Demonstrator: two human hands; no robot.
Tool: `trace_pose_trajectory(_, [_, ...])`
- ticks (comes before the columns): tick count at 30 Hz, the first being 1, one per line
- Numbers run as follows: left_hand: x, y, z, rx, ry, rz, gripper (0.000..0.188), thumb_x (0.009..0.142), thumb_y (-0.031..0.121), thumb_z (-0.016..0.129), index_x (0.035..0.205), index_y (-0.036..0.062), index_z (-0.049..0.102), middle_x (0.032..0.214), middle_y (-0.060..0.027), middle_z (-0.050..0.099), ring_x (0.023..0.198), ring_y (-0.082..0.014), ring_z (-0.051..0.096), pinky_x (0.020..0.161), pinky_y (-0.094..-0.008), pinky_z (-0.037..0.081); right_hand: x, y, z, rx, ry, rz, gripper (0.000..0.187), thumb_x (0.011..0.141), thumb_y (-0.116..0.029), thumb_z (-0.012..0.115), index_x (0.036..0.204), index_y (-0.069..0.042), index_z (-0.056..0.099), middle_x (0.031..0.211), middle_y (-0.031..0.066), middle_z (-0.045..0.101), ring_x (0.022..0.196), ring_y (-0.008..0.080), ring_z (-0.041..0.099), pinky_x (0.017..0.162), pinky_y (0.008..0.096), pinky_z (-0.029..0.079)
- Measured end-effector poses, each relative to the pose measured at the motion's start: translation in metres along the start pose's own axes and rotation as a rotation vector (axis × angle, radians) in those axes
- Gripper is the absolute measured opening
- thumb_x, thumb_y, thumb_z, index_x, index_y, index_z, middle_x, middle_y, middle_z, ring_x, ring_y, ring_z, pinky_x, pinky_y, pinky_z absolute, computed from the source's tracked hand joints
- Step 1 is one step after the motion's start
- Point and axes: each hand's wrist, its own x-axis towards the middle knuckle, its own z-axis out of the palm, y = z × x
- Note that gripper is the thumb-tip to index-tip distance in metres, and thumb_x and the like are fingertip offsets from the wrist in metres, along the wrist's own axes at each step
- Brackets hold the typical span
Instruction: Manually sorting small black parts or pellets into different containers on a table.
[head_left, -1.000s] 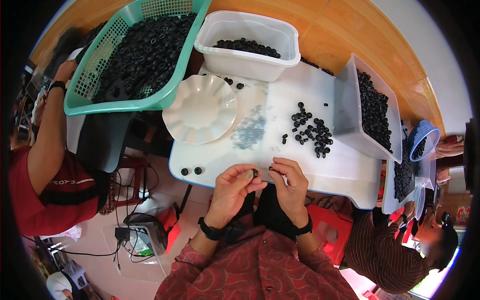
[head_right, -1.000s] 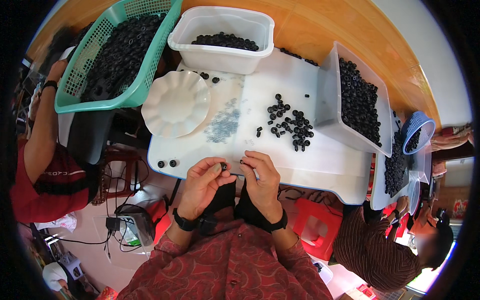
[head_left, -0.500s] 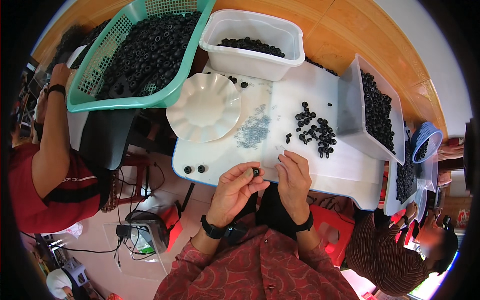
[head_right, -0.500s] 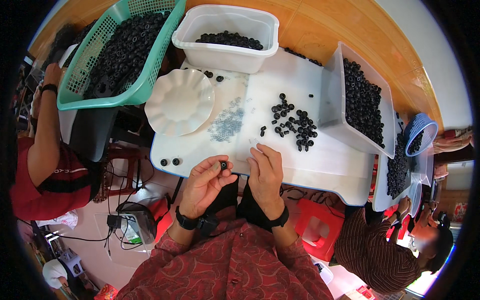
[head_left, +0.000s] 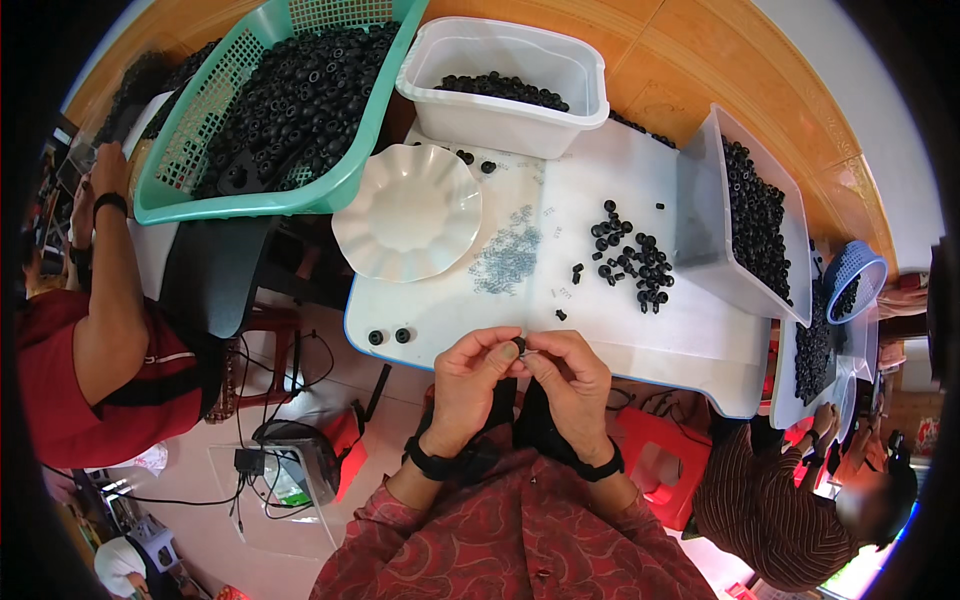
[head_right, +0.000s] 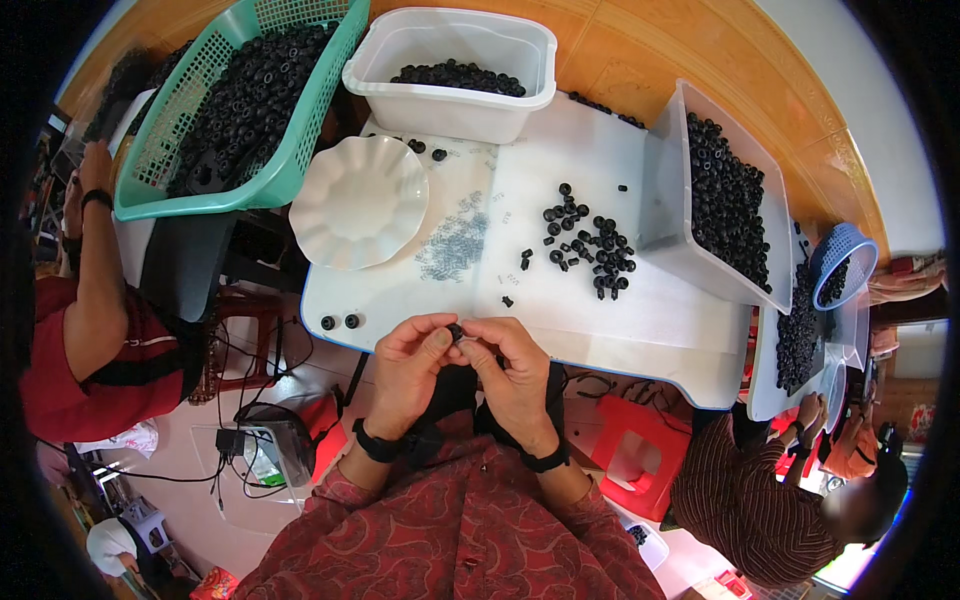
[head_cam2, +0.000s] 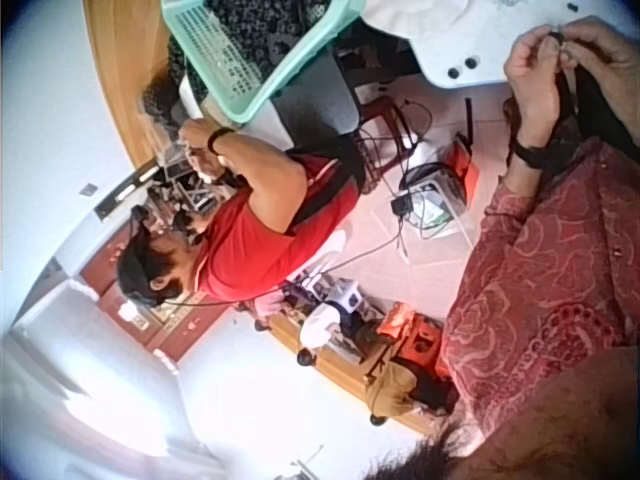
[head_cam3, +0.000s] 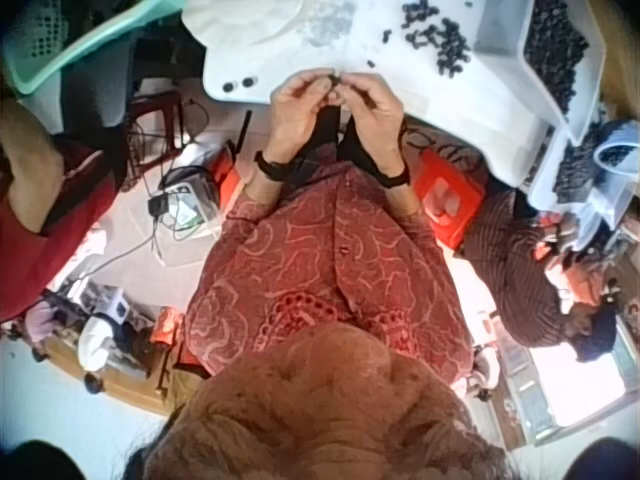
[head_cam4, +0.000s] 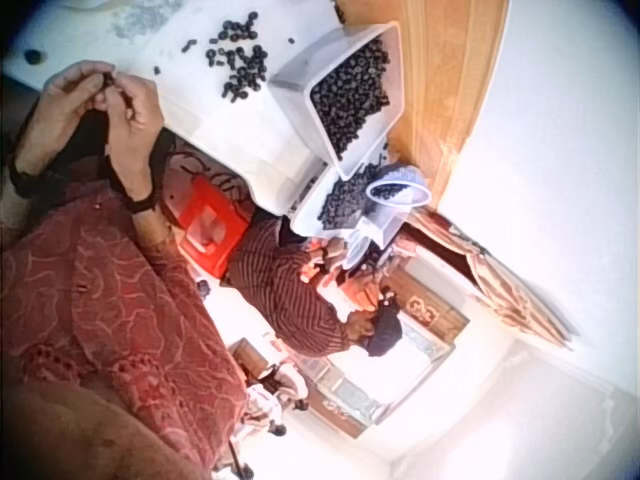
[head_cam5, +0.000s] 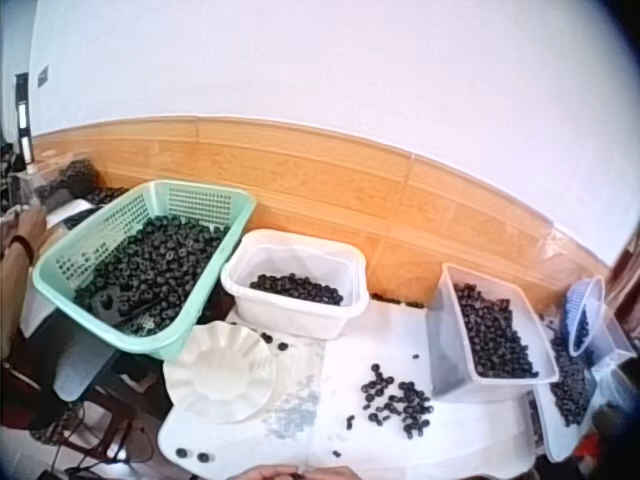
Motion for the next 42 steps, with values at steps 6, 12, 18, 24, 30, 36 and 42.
trace_pose_trajectory(6, [-0.005, 0.006, 0.007, 0.243, -0.101, 0.187, 0.029, 0.088, -0.007, 0.065, 0.116, -0.0046, 0.063, 0.104, -0.0063, 0.063, 0.092, -0.0104, 0.062, 0.082, -0.0229, 0.052, -0.001, 0.004, -0.004, -0.013, 0.002, -0.035, 0.020, 0.090, 0.007, 0.061, 0.110, 0.004, 0.063, 0.104, 0.0087, 0.061, 0.085, 0.0133, 0.065, 0.075, 0.0236, 0.054])
trace_pose_trajectory(12, [-0.006, 0.008, 0.010, 0.297, -0.109, 0.210, 0.030, 0.086, -0.009, 0.066, 0.116, -0.0037, 0.064, 0.102, -0.0041, 0.060, 0.092, -0.0095, 0.060, 0.081, -0.0217, 0.051, -0.001, -0.002, -0.004, -0.041, 0.031, -0.048, 0.022, 0.089, 0.008, 0.062, 0.110, 0.003, 0.064, 0.105, 0.0077, 0.062, 0.087, 0.0119, 0.064, 0.075, 0.0223, 0.053])
trace_pose_trajectory(18, [-0.008, 0.010, 0.011, 0.392, -0.118, 0.315, 0.030, 0.087, -0.011, 0.064, 0.116, -0.0039, 0.063, 0.105, -0.0054, 0.057, 0.089, -0.0094, 0.059, 0.077, -0.0205, 0.051, -0.003, 0.005, -0.006, -0.011, 0.031, 0.003, 0.023, 0.089, 0.006, 0.063, 0.111, 0.000, 0.065, 0.104, 0.0051, 0.063, 0.086, 0.0083, 0.062, 0.074, 0.0200, 0.050])
trace_pose_trajectory(24, [-0.009, 0.011, 0.014, 0.458, -0.124, 0.369, 0.030, 0.087, -0.012, 0.062, 0.115, -0.0037, 0.063, 0.105, -0.0051, 0.055, 0.086, -0.0084, 0.057, 0.074, -0.0202, 0.051, -0.007, 0.009, -0.007, 0.109, 0.045, 0.108, 0.022, 0.090, 0.004, 0.064, 0.111, -0.001, 0.066, 0.099, 0.0025, 0.066, 0.085, 0.0071, 0.062, 0.072, 0.0192, 0.050])
trace_pose_trajectory(30, [-0.008, 0.009, 0.012, 0.320, -0.127, 0.235, 0.027, 0.090, -0.008, 0.061, 0.117, -0.0049, 0.061, 0.101, -0.0052, 0.059, 0.086, -0.0094, 0.060, 0.077, -0.0227, 0.053, -0.006, 0.007, -0.003, 0.110, 0.076, 0.066, 0.019, 0.089, 0.005, 0.064, 0.108, 0.002, 0.066, 0.097, 0.0046, 0.068, 0.084, 0.0082, 0.064, 0.074, 0.0208, 0.052])
trace_pose_trajectory(36, [-0.003, 0.002, 0.003, -0.025, -0.129, -0.009, 0.028, 0.092, 0.000, 0.062, 0.119, -0.0050, 0.059, 0.094, -0.0066, 0.064, 0.081, -0.0155, 0.065, 0.078, -0.0321, 0.058, -0.006, 0.007, -0.005, 0.073, 0.115, 0.063, 0.017, 0.089, 0.005, 0.065, 0.105, 0.003, 0.066, 0.096, 0.0071, 0.070, 0.086, 0.0098, 0.065, 0.077, 0.0217, 0.053])
trace_pose_trajectory(42, [0.000, 0.001, 0.001, -0.164, -0.145, -0.064, 0.028, 0.094, 0.003, 0.060, 0.120, -0.0040, 0.058, 0.098, -0.0092, 0.065, 0.083, -0.0154, 0.065, 0.080, -0.0366, 0.060, -0.006, 0.007, -0.008, 0.081, 0.102, 0.057, 0.019, 0.090, 0.005, 0.062, 0.109, 0.003, 0.065, 0.101, 0.0082, 0.069, 0.090, 0.0117, 0.066, 0.077, 0.0223, 0.054])
